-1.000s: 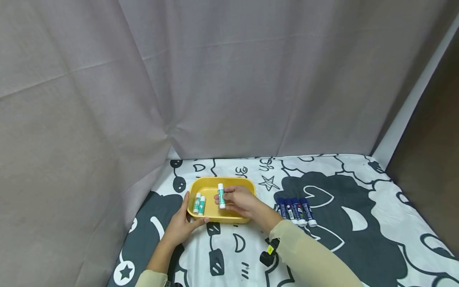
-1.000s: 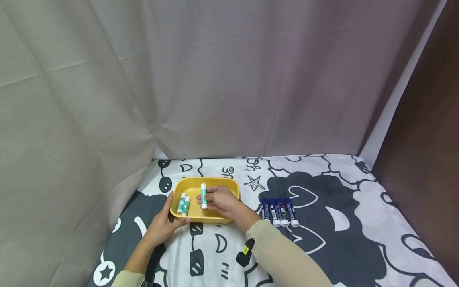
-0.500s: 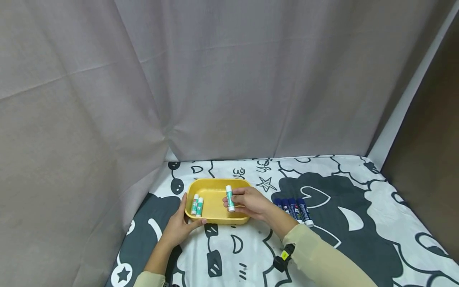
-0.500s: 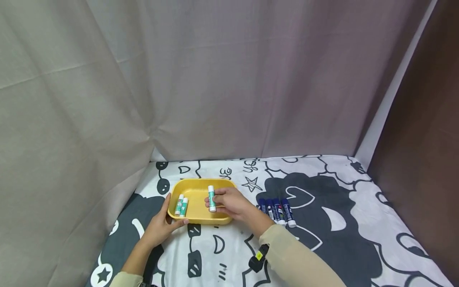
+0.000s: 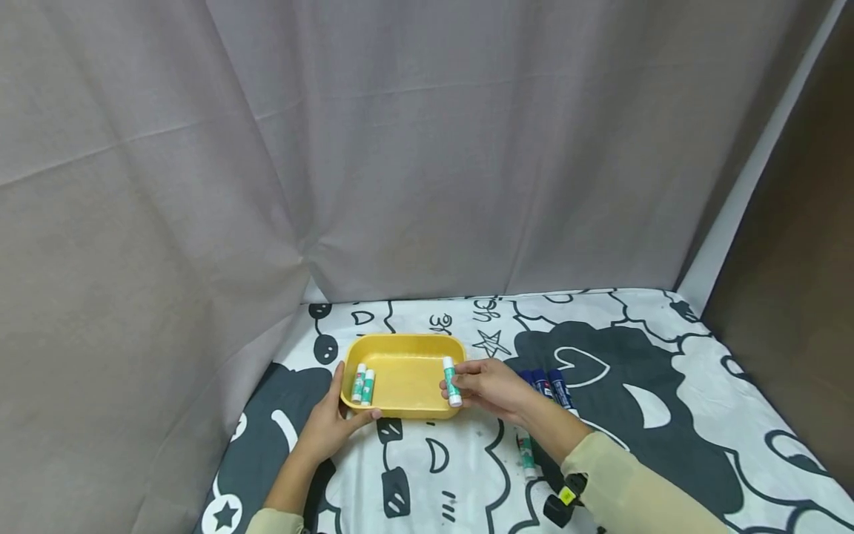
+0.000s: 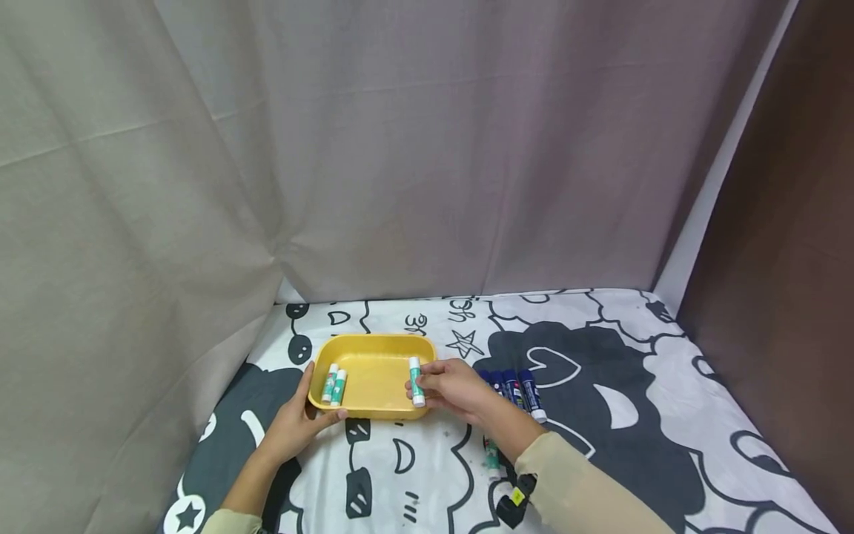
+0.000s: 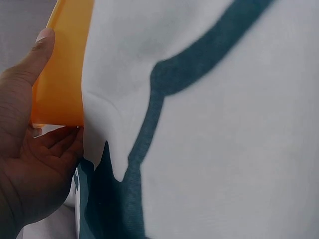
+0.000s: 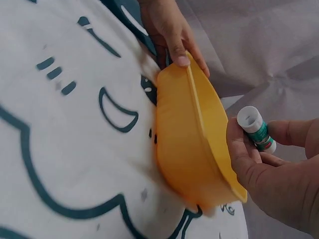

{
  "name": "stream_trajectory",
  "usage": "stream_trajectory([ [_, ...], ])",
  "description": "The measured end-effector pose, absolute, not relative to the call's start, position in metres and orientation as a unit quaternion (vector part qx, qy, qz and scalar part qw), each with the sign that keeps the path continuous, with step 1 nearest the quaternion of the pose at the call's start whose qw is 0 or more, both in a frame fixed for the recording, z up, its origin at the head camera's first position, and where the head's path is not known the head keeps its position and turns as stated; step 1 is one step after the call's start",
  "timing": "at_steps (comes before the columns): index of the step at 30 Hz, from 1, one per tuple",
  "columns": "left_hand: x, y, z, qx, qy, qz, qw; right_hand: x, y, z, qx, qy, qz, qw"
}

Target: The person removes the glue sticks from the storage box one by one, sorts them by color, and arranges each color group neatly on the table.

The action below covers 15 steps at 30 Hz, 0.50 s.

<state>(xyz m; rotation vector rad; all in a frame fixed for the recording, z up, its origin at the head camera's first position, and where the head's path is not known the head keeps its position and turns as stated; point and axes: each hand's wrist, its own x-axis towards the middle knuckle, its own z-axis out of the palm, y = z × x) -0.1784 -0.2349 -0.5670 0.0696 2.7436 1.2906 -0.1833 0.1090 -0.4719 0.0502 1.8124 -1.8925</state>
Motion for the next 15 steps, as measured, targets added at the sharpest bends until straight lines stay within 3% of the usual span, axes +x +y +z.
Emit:
stream_trajectory([
  [15,-0.177,-0.234,-0.563,0.021,0.902,0.427,0.059,-0.158,0.148,-0.475,0.047,0.71,-0.659,0.245],
])
